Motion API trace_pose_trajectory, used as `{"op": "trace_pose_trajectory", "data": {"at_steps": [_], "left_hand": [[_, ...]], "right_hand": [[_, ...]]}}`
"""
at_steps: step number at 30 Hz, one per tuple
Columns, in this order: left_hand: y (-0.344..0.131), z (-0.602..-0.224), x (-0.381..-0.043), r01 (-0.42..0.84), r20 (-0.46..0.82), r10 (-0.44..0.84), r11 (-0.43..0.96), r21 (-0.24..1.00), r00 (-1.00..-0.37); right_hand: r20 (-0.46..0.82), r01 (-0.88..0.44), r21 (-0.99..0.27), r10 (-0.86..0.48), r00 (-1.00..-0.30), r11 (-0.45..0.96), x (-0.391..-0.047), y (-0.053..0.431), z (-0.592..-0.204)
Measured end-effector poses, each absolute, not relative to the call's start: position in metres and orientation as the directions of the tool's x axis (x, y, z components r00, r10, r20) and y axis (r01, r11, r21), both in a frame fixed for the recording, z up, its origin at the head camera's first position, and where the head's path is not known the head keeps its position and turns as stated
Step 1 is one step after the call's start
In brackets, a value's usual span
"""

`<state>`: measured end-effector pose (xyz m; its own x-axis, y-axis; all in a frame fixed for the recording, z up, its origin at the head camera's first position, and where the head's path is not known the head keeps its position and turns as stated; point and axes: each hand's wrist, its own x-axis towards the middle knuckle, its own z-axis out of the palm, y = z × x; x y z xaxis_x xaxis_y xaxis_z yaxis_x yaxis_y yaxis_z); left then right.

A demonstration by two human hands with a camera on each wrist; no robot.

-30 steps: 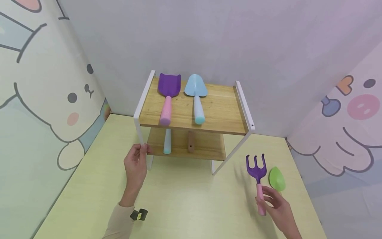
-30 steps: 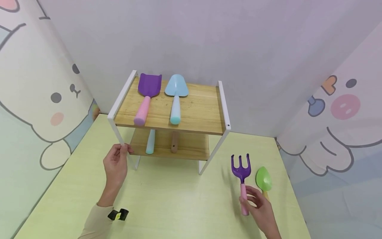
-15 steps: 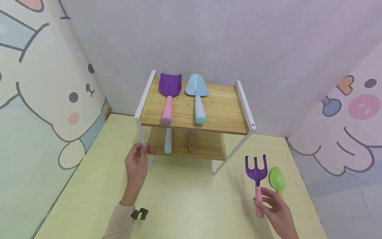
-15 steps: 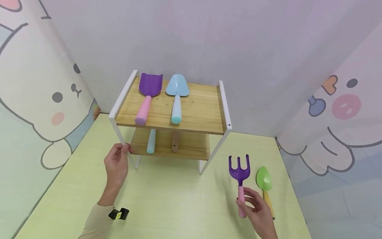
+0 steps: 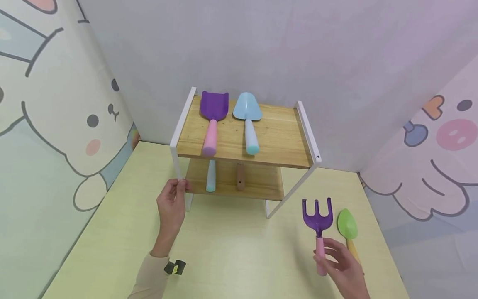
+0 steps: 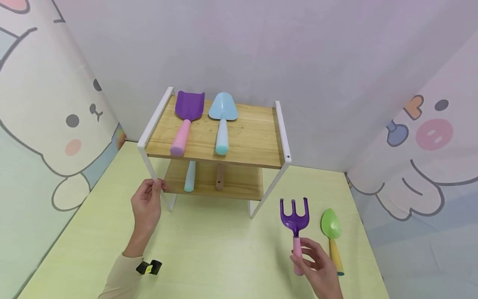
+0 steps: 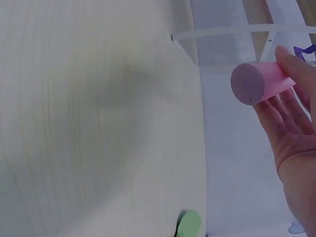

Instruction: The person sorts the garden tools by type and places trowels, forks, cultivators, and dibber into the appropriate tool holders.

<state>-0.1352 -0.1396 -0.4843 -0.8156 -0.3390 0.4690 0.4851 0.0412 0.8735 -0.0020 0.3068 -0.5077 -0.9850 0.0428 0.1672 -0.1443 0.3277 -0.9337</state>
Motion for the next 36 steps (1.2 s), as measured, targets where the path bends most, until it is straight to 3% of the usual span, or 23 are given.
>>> {"op": "trace_pose_trajectory", "data": {"at_steps": [17,24,36], "left_hand": [[-0.139,-0.484,-0.134,0.498,0.478,-0.338,0.030,0.867,-0.811],[-0.139,-0.483,-0.134,0.508,0.486,-0.336,0.026,0.861,-0.807],[-0.139,-0.483,-0.134,0.477,0.462,-0.342,0.048,0.878,-0.818]], "right_hand": [[0.165,-0.154,-0.893,-0.011,-0.986,0.424,0.002,0.281,-0.487],[0.215,-0.231,-0.882,-0.087,-0.973,0.410,-0.001,0.272,-0.484],[0.188,-0.232,-0.891,-0.148,-0.971,0.391,-0.008,0.253,-0.480]]}}
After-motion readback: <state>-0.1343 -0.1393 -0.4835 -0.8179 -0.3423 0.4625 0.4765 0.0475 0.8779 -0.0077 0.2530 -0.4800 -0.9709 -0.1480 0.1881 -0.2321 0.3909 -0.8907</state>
